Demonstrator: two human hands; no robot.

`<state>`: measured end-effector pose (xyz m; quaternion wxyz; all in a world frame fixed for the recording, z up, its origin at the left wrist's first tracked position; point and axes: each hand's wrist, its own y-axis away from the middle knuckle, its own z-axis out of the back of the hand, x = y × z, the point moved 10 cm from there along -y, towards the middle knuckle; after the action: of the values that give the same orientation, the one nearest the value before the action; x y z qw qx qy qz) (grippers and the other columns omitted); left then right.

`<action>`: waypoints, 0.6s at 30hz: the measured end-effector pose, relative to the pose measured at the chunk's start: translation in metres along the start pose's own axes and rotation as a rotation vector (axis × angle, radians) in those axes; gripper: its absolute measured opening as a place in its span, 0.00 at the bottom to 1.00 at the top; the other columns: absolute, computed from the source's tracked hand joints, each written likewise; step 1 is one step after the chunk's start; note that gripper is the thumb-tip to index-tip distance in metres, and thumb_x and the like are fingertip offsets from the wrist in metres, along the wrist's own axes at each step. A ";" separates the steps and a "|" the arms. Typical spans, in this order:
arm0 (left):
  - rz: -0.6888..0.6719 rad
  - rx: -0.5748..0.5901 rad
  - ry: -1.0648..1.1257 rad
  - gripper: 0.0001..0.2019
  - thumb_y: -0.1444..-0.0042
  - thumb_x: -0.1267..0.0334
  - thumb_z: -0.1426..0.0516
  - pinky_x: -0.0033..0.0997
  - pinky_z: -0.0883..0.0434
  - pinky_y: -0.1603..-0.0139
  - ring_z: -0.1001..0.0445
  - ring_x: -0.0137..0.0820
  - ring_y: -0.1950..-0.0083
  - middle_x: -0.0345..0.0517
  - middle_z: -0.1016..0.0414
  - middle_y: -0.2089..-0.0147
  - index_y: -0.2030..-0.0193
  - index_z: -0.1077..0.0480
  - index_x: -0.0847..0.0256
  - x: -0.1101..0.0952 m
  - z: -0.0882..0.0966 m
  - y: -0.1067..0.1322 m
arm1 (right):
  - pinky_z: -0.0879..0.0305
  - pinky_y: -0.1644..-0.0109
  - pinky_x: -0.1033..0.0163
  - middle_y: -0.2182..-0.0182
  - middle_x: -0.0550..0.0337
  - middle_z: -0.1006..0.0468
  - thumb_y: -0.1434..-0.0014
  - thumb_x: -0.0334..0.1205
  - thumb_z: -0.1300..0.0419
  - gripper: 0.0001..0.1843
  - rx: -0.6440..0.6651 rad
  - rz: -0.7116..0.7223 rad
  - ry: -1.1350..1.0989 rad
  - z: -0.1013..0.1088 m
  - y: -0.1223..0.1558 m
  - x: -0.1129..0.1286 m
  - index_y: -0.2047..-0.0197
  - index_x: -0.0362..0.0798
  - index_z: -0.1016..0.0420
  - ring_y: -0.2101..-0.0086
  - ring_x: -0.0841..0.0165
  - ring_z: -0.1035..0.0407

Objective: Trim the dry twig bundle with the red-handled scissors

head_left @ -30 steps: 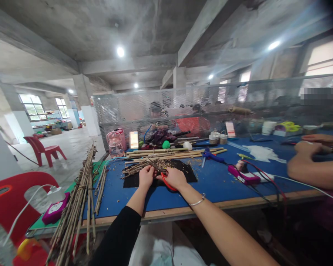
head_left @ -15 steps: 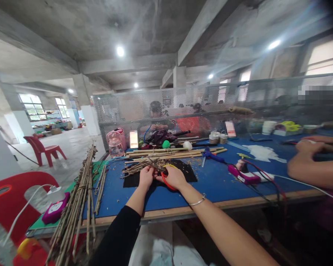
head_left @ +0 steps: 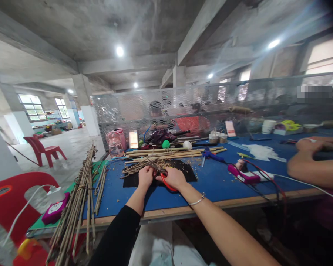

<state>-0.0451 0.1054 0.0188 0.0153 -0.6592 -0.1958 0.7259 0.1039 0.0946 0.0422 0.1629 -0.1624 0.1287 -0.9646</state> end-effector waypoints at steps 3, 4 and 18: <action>0.000 0.009 -0.024 0.10 0.53 0.59 0.48 0.21 0.38 0.78 0.36 0.24 0.79 0.38 0.34 0.82 0.80 0.35 0.63 0.000 0.000 0.000 | 0.41 0.64 0.64 0.66 0.53 0.24 0.54 0.66 0.49 0.29 0.015 -0.008 0.005 -0.001 -0.001 -0.002 0.65 0.49 0.29 0.64 0.62 0.30; 0.007 0.012 -0.030 0.10 0.53 0.59 0.49 0.21 0.38 0.77 0.36 0.24 0.79 0.38 0.34 0.82 0.80 0.35 0.63 0.001 0.000 0.000 | 0.41 0.64 0.64 0.66 0.53 0.24 0.54 0.66 0.48 0.29 0.021 -0.012 0.008 -0.001 -0.001 -0.002 0.65 0.49 0.29 0.64 0.62 0.30; -0.037 -0.155 -0.477 0.09 0.56 0.64 0.43 0.26 0.35 0.65 0.29 0.29 0.70 0.47 0.25 0.72 0.68 0.26 0.65 -0.012 0.019 0.005 | 0.40 0.63 0.63 0.67 0.54 0.24 0.53 0.65 0.50 0.28 -0.069 -0.069 0.054 0.013 0.002 -0.007 0.64 0.49 0.30 0.64 0.62 0.30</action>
<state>-0.0606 0.0925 0.0297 -0.0688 -0.4646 -0.2610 0.8434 0.1149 0.0929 0.0514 0.1205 -0.1459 0.1604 -0.9687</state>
